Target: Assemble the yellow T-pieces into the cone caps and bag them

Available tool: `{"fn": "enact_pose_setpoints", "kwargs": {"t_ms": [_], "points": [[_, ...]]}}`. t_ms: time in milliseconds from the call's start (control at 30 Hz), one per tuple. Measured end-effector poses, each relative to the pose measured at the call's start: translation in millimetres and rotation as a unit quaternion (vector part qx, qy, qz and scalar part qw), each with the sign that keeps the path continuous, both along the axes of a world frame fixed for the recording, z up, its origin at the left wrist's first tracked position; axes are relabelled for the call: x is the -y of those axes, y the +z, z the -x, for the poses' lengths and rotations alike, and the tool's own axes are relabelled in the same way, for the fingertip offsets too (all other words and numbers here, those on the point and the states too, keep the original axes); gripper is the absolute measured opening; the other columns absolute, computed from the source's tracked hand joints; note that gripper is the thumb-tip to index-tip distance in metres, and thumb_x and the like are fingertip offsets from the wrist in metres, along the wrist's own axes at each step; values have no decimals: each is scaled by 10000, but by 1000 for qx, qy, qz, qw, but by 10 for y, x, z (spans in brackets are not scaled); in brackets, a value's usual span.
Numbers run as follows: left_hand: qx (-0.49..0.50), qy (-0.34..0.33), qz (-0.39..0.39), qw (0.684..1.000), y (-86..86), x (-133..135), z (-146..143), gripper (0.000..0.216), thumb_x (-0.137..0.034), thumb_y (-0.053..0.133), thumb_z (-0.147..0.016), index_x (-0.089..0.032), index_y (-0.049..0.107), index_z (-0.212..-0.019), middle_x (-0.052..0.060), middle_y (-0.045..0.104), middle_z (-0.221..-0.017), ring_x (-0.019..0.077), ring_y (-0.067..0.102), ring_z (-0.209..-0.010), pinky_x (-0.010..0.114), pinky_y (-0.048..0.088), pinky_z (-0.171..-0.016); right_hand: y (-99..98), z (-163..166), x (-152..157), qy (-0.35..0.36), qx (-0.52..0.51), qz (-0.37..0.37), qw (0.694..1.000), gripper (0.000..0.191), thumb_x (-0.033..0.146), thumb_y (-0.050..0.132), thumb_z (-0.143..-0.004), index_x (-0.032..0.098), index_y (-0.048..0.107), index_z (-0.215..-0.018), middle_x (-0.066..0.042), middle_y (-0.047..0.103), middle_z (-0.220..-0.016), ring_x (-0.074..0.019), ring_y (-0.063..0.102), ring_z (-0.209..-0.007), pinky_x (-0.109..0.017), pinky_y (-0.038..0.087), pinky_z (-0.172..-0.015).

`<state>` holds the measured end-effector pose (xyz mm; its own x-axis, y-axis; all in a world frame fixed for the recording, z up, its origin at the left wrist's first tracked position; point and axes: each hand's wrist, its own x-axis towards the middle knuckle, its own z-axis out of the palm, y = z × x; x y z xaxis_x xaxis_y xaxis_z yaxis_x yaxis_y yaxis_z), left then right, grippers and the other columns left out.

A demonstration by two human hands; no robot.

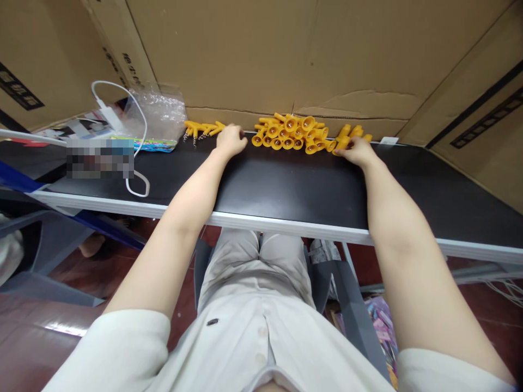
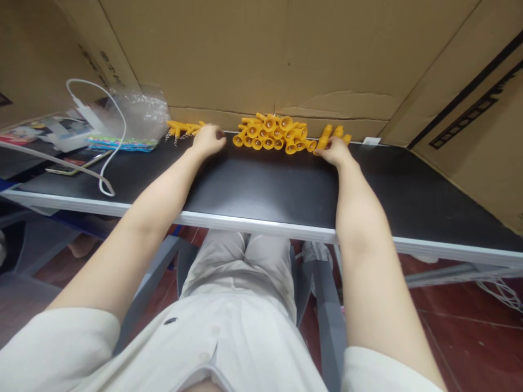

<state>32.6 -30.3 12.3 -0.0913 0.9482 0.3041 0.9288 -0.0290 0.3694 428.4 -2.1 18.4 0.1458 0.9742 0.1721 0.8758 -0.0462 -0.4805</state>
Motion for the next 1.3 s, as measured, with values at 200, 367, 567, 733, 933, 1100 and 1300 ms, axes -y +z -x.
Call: {"fn": "enact_pose_setpoints", "kwargs": {"t_ms": [200, 367, 567, 733, 933, 1100, 1300], "points": [[80, 176, 45, 980, -89, 62, 385, 821, -257, 627, -1037, -98, 388, -1806, 227, 249, -1959, 364, 210, -1840, 635, 193, -1500, -29, -53, -54, 19, 24, 4, 1000, 212, 185, 764, -1039, 146, 717, -1242, -257, 770, -1420, -376, 733, -1289, -473, 550, -1150], [62, 186, 123, 973, -78, 176, 398, 788, -322, 466, -1135, 39, 305, -1817, 272, 230, -1952, 347, 142, -1860, 654, 133, -1514, -20, -39, -52, 9, 52, 9, 999, 280, 241, 783, -1024, 143, 735, -1281, -243, 768, -1437, -413, 732, -1349, -530, 561, -1181], [47, 180, 101, 977, -65, 155, 358, 722, -314, 523, -1111, -22, 446, -1767, 281, 384, -1888, 391, 277, -1818, 682, 205, -1486, 19, 16, -6, 4, 60, 14, 998, 333, 228, 782, -1029, 141, 721, -1345, -243, 777, -1430, -423, 745, -1361, -551, 562, -1211], [31, 164, 76, 983, -131, 60, 408, 645, -255, 582, -1079, -29, 525, -1681, 248, 459, -1840, 388, 365, -1754, 717, 195, -1473, 50, 39, 44, 12, 68, 19, 997, 341, 216, 762, -1074, 59, 714, -1373, -308, 751, -1466, -425, 732, -1382, -477, 557, -1200], [56, 148, 73, 985, -196, -30, 496, 697, -277, 571, -1057, 17, 510, -1687, 242, 466, -1836, 387, 362, -1754, 668, 243, -1431, 3, -12, -29, 12, 74, 12, 997, 318, 232, 772, -1060, 99, 717, -1343, -282, 763, -1439, -413, 739, -1354, -486, 564, -1175], [100, 191, 21, 976, -254, -116, 556, 609, -187, 649, -962, -125, 695, -1567, 239, 589, -1751, 369, 507, -1689, 534, 435, -1402, -59, -86, -123, 27, 63, 5, 998, 282, 231, 765, -1050, 127, 718, -1308, -273, 773, -1433, -411, 741, -1336, -518, 566, -1174], [117, 193, -11, 974, -263, -198, 633, 580, -93, 626, -907, -161, 752, -1469, 189, 713, -1634, 344, 640, -1569, 460, 473, -1381, -71, -104, -142, 20, 70, 8, 997, 305, 248, 772, -1046, 139, 714, -1325, -250, 770, -1436, -406, 738, -1356, -522, 569, -1192]]}}
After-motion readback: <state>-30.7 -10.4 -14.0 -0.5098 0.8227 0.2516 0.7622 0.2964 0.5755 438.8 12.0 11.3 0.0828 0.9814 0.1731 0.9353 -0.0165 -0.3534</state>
